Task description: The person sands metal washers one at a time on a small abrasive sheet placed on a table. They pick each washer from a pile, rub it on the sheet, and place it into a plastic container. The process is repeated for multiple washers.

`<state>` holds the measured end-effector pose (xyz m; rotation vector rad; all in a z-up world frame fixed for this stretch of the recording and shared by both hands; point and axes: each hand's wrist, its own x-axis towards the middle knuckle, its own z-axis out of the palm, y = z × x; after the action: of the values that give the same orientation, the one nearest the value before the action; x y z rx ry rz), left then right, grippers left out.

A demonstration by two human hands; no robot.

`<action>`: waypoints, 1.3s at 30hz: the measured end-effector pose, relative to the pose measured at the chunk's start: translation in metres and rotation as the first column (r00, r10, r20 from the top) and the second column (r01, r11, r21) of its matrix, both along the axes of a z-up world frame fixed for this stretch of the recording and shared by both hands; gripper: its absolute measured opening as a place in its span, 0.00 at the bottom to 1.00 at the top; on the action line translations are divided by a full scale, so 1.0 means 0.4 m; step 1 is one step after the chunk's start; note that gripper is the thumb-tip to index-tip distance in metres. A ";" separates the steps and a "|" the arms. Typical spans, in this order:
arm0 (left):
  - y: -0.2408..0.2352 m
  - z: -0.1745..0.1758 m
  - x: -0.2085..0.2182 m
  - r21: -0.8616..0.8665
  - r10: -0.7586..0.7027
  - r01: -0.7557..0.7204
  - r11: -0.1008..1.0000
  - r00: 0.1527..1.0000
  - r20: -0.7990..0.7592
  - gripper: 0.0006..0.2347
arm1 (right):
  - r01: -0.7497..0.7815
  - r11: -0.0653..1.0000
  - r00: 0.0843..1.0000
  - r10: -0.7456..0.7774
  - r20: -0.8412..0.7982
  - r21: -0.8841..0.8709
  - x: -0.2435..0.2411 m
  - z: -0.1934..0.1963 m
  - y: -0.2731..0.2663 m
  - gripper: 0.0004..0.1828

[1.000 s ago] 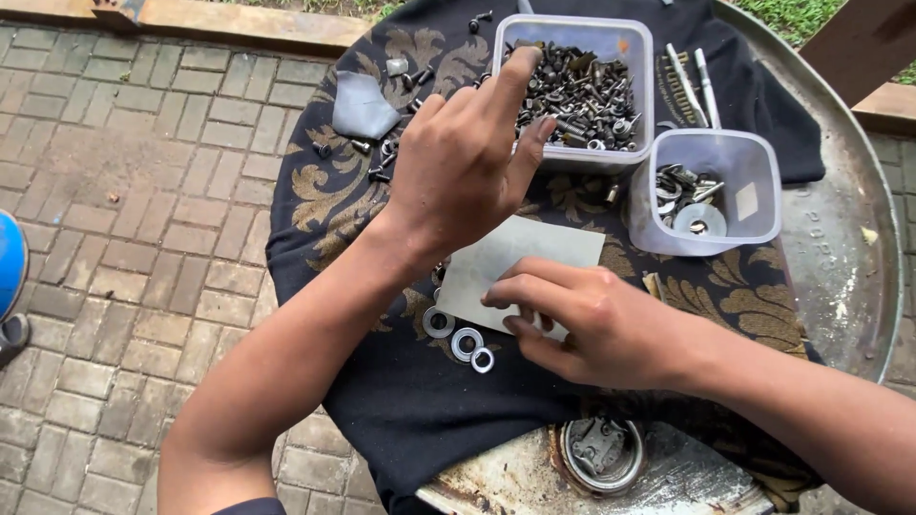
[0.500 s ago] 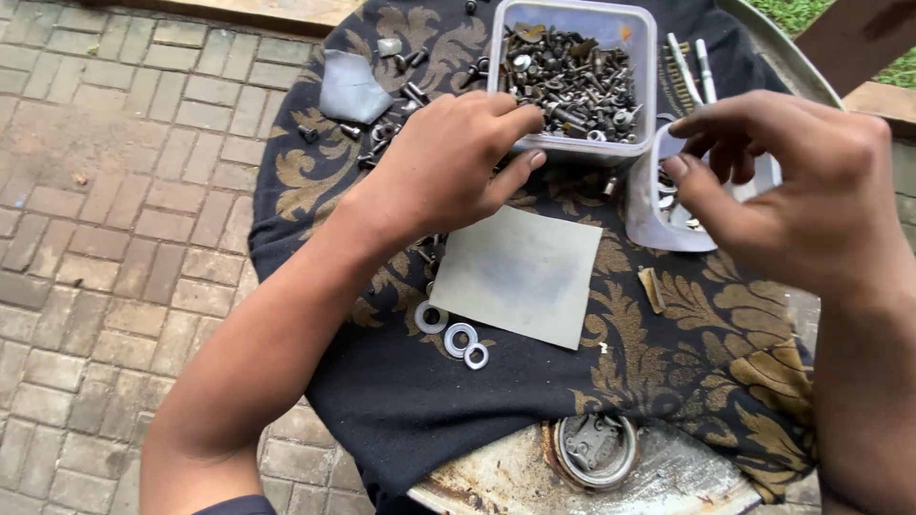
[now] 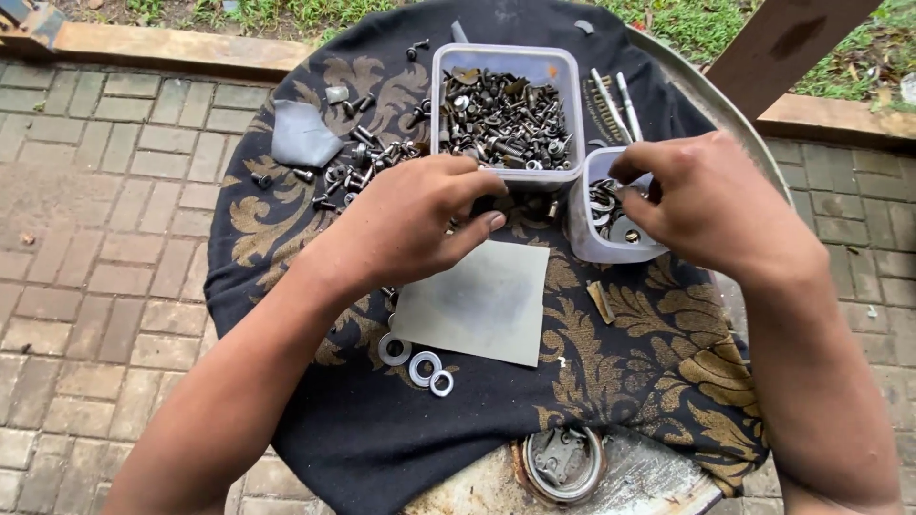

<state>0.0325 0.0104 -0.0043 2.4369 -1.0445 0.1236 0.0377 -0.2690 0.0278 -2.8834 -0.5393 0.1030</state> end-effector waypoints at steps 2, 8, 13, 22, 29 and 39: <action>-0.005 -0.004 0.002 0.025 0.000 0.000 1.000 1.000 -0.010 0.12 | 0.012 1.000 1.000 -0.013 -0.010 -0.013 0.000 0.006 0.008 0.17; -0.013 -0.024 -0.005 0.112 -0.027 0.028 0.993 1.000 -0.011 0.12 | 0.106 0.993 0.990 -0.109 -0.085 -0.043 0.003 0.011 0.022 0.16; -0.023 -0.038 -0.009 0.260 -0.029 0.041 0.965 0.998 -0.048 0.11 | 0.153 0.982 0.984 -0.161 -0.073 -0.109 0.005 0.003 0.022 0.13; -0.035 -0.045 -0.009 0.326 0.006 0.036 0.945 0.992 -0.126 0.11 | 0.187 0.974 0.970 -0.204 -0.133 -0.131 0.001 0.023 0.026 0.11; -0.034 -0.039 -0.009 0.314 0.025 0.030 0.949 0.985 -0.169 0.13 | -0.039 0.850 0.993 0.090 -0.071 0.525 -0.011 0.026 -0.009 0.09; -0.037 -0.038 -0.011 0.305 0.039 0.025 0.952 0.979 -0.202 0.15 | 0.007 0.409 0.863 0.458 -0.212 0.913 -0.038 -0.006 0.003 0.10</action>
<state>0.0282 -0.0045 -0.0195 2.6573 -1.0237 -0.3059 0.0227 -0.2680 0.0255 -1.6101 -0.6396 0.3721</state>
